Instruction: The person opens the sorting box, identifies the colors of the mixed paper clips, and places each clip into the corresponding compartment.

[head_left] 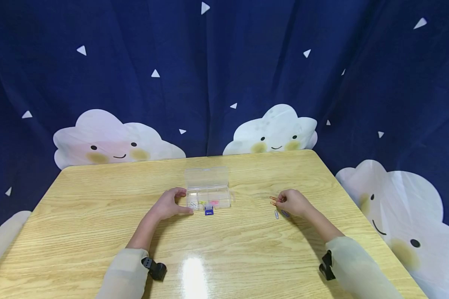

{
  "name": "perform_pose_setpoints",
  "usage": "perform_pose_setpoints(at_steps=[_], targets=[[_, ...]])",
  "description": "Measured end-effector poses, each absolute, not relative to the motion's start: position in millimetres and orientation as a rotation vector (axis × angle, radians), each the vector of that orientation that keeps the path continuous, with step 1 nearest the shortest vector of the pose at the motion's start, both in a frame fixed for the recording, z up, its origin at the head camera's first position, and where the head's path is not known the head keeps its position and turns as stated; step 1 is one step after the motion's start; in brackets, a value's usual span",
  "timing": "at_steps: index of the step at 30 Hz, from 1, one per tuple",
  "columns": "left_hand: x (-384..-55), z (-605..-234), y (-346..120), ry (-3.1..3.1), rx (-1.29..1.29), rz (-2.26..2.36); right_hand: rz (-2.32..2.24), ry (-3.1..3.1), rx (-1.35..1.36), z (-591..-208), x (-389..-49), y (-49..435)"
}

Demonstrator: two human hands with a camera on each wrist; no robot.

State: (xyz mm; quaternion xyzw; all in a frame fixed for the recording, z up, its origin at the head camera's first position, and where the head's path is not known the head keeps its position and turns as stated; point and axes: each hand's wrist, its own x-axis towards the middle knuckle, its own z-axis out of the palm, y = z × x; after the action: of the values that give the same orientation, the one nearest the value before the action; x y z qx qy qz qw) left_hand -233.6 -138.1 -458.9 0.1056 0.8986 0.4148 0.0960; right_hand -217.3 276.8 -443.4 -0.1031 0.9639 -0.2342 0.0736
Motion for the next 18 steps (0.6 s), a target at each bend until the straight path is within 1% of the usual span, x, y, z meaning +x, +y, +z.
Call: perform_pose_setpoints(at_steps=[18], targets=[[-234,-459,-139,2.649,0.303,1.227,-0.724,2.877,-0.384,-421,-224,245]])
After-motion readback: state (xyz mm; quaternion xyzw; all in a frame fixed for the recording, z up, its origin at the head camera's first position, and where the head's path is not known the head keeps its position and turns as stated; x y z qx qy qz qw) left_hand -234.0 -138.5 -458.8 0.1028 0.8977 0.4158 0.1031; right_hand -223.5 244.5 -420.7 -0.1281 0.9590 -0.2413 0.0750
